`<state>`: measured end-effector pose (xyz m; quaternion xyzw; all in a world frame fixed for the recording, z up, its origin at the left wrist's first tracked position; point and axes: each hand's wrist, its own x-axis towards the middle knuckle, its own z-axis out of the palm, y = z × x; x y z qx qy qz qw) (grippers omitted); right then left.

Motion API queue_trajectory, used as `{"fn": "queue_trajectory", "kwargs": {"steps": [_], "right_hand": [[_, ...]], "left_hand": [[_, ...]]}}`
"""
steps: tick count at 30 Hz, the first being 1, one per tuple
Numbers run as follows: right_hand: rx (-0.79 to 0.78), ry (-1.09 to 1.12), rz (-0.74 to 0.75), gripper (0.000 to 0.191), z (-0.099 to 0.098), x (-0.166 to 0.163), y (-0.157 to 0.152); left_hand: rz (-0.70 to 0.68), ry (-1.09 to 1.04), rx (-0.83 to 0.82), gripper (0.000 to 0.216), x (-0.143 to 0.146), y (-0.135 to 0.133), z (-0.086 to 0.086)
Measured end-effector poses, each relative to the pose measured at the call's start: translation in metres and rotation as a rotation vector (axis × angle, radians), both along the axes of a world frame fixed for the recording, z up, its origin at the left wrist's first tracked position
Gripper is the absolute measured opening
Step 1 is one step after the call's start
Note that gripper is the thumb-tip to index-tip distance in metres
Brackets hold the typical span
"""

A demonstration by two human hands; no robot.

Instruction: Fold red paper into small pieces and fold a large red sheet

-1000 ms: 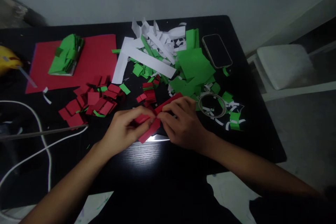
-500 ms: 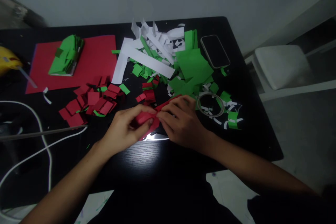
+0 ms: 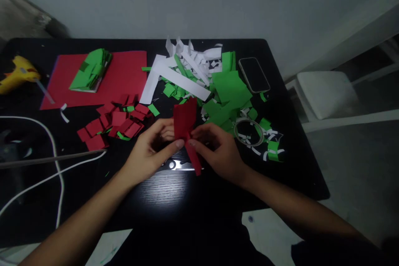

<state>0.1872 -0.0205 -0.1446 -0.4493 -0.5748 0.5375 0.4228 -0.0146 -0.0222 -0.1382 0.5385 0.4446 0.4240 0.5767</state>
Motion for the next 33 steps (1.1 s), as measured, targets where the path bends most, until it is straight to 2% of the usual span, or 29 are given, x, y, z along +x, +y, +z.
{"fn": "queue_trajectory", "kwargs": {"steps": [3, 6, 8, 12, 20, 23, 27, 29, 33], "right_hand": [[-0.052, 0.103, 0.044, 0.016, -0.001, 0.0, -0.002], [0.053, 0.017, -0.073, 0.016, -0.003, 0.003, 0.0], [0.109, -0.03, -0.143, 0.029, -0.005, 0.005, 0.003], [-0.049, 0.115, -0.046, 0.057, -0.011, 0.005, 0.008], [-0.269, 0.35, -0.032, 0.074, -0.018, 0.005, 0.015], [-0.257, 0.375, 0.036, 0.065, -0.015, 0.005, 0.014], [-0.127, 0.237, 0.099, 0.025, -0.01, 0.004, 0.012], [-0.099, 0.174, 0.116, 0.012, -0.01, 0.005, 0.012], [-0.126, 0.176, 0.106, 0.017, -0.013, 0.006, 0.013]], "left_hand": [[0.037, 0.057, -0.05, 0.018, 0.006, -0.001, 0.0], [0.062, 0.08, -0.067, 0.02, 0.006, 0.0, 0.001], [0.062, 0.067, -0.074, 0.02, 0.005, 0.0, 0.0], [0.064, -0.004, -0.115, 0.033, 0.007, -0.002, -0.004], [0.104, -0.008, -0.106, 0.041, 0.012, -0.002, -0.004], [0.094, -0.006, -0.112, 0.043, 0.012, -0.003, -0.005], [0.061, -0.013, -0.11, 0.042, 0.012, -0.005, -0.008], [0.033, 0.015, -0.095, 0.037, 0.012, -0.006, -0.008], [-0.027, 0.141, -0.035, 0.025, 0.008, -0.007, -0.006]]}}
